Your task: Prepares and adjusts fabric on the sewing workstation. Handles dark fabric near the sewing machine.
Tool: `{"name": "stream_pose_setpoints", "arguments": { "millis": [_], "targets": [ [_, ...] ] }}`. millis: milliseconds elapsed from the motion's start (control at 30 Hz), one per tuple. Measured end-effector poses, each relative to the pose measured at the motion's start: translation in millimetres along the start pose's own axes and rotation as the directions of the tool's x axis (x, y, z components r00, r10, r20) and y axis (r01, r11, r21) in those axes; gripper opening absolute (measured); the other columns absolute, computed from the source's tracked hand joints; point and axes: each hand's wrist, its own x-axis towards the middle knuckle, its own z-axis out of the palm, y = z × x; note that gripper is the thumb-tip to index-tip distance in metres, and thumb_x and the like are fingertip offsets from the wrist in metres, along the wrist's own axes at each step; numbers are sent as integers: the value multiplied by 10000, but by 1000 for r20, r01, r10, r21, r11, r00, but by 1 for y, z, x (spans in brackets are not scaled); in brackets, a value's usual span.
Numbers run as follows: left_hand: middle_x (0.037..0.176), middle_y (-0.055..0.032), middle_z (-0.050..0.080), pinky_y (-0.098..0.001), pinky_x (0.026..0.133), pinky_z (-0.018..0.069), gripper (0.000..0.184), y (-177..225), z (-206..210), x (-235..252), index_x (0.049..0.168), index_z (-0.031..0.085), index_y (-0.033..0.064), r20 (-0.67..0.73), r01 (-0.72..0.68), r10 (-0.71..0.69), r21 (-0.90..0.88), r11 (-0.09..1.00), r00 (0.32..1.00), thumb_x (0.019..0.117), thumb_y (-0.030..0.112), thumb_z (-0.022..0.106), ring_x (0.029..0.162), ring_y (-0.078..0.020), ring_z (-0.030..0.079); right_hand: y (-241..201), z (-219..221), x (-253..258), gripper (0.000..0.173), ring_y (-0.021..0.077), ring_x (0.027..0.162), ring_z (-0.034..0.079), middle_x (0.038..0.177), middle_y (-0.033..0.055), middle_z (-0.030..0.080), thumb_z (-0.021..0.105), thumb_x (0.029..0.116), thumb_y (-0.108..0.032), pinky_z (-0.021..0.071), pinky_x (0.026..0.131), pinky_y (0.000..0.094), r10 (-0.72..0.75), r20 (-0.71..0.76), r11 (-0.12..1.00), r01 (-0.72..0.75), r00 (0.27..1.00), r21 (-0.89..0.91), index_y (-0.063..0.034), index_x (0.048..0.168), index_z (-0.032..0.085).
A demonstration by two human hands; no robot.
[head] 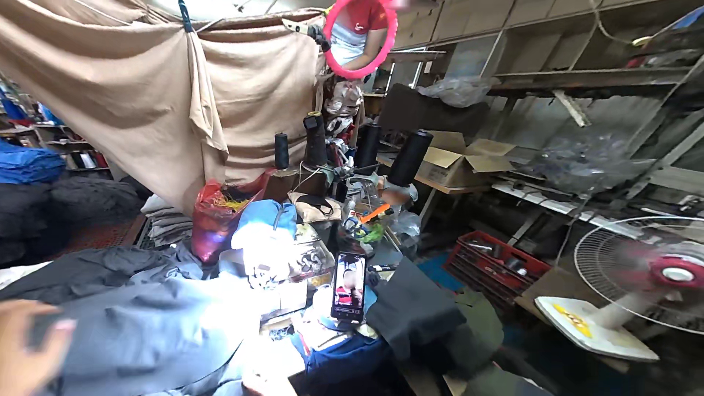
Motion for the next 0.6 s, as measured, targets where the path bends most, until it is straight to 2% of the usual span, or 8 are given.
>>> {"name": "stream_pose_setpoints", "arguments": {
  "millis": [67,133,200,267,333,433,500,600],
  "targets": [
    [1208,-358,625,-639,1051,434,410,5,93,-4,1132,648,-76,-197,-378,342,-192,906,919,955,294,632,1201,-545,575,-2,-4,-1,174,94,855,656,969,30,694,649,980,-91,565,760,307,-7,20,1000,7,1000,-15,-9,1134,632],
    [1232,-261,656,-590,1036,459,401,48,152,-24,1162,678,43,-168,-469,438,-323,822,883,903,347,724,1210,-462,598,-12,-7,-6,151,83,876,664,968,16,706,636,983,-82,565,782,302,-25,64,999,27,998,-32,-15,1117,651],
    [1272,-274,633,-631,994,468,382,74,180,-41,1188,691,48,-30,-371,385,-340,864,923,864,248,726,1202,-499,590,-20,-7,-10,89,70,861,666,932,-4,716,622,980,-58,559,776,291,-42,88,998,45,995,-36,-33,1050,671],
    [1283,-310,623,-670,956,477,399,85,179,-41,1219,683,-10,122,-188,236,-314,931,964,825,49,690,1207,-543,579,-25,-9,-11,79,74,847,668,909,-3,711,615,973,-40,563,776,291,-56,100,997,61,993,-44,-28,1029,669],
    [1223,-285,665,-670,922,500,405,80,173,-36,1209,693,-6,165,-118,169,-281,952,972,806,-30,674,1161,-526,616,-24,-12,-9,69,79,835,669,900,4,710,616,972,-39,564,770,293,-56,99,997,61,993,-46,-21,1018,664],
    [1244,-196,704,-599,989,493,312,65,166,-31,1214,717,68,195,-102,165,-297,949,967,973,79,520,1198,-432,643,-19,-17,-5,123,87,855,671,941,17,712,633,964,-50,566,776,307,-74,109,995,81,991,-60,-4,1075,659],
    [1115,-214,744,-581,948,548,252,50,173,-26,1106,757,4,63,-126,167,-417,900,984,987,48,539,1078,-408,710,-16,-19,-2,153,89,874,675,966,24,718,635,970,-63,568,785,310,-71,123,993,82,990,-87,1,1107,658],
    [1118,-246,732,-559,1006,520,263,50,153,-3,1145,726,-56,109,29,32,-516,856,994,1031,80,532,1081,-382,710,-16,-21,-2,191,79,874,667,986,29,713,633,986,-95,565,785,298,-52,94,985,67,994,-156,7,1145,657]
  ]
}}
